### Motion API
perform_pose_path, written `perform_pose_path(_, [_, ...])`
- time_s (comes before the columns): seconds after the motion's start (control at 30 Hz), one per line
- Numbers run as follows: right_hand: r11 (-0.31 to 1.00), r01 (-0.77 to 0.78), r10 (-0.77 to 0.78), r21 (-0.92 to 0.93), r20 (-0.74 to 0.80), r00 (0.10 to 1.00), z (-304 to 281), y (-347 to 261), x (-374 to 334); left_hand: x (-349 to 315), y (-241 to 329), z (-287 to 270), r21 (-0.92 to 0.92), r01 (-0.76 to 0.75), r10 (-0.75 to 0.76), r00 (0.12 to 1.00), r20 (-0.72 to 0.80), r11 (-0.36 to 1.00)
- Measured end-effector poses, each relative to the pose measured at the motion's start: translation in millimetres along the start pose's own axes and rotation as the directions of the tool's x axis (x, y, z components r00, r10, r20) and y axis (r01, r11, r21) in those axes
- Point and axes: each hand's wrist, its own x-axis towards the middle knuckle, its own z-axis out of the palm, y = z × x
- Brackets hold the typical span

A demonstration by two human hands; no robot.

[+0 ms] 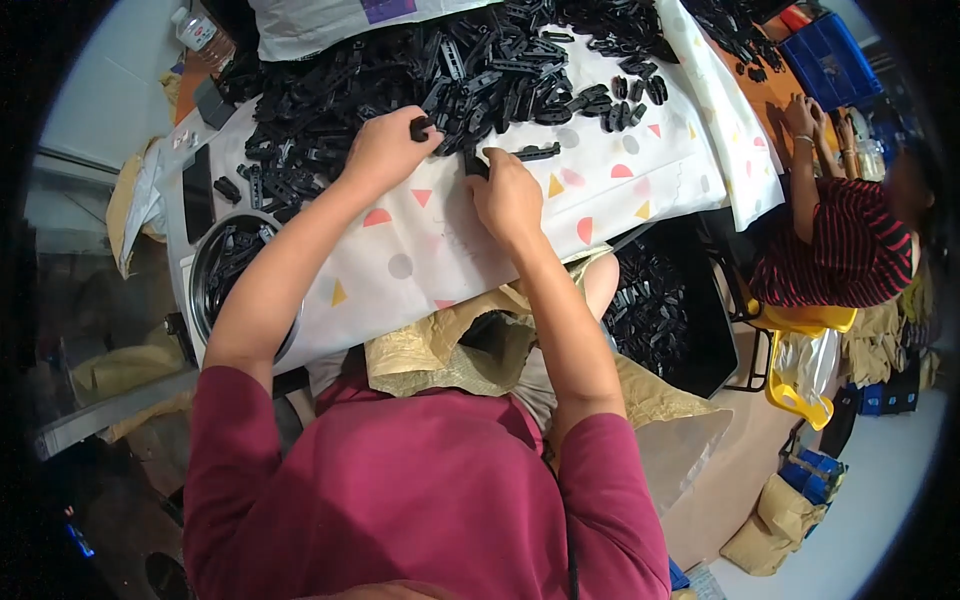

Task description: Inspecting and sorting small black plastic components from a pile into a metal bowl.

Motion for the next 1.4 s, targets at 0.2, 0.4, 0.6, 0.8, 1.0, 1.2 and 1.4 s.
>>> perform_pose_path(0.2, [0.799, -0.317, 0.38, 0.511, -0.02, 0.925, -13, 23, -32, 22, 38, 52, 0.033, -0.36, 0.356, 0.931, 0.082, 0.932])
perform_pose_path(0.4, [0.416, -0.335, 0.59, 0.846, 0.03, 0.807, -37, 30, -44, 28, 50, 82, 0.272, -0.552, 0.511, 0.833, 0.212, 0.788])
perform_pose_path(0.6, [0.244, -0.217, 0.623, 0.945, 0.019, 0.782, -54, 36, -52, 7, 28, 57, 0.143, -0.549, 0.486, 0.812, 0.322, 0.823])
perform_pose_path(0.8, [0.142, -0.178, 0.556, 0.974, 0.07, 0.828, -48, 30, -51, -7, 29, 62, -0.036, -0.156, 0.159, 0.979, 0.125, 0.987])
perform_pose_path(1.0, [0.337, -0.026, 0.129, 0.941, -0.019, 0.991, -77, -2, -61, -31, 44, -12, -0.701, 0.425, 0.092, 0.817, 0.57, 0.573])
perform_pose_path(1.2, [0.771, 0.351, -0.191, 0.531, -0.333, 0.923, -79, -26, -59, -54, 55, -34, -0.585, 0.019, 0.222, 0.915, 0.337, 0.811])
perform_pose_path(1.4, [0.785, 0.387, -0.23, 0.483, -0.352, 0.907, -65, -47, -66, -85, 35, -42, -0.328, -0.411, 0.473, 0.871, 0.135, 0.851])
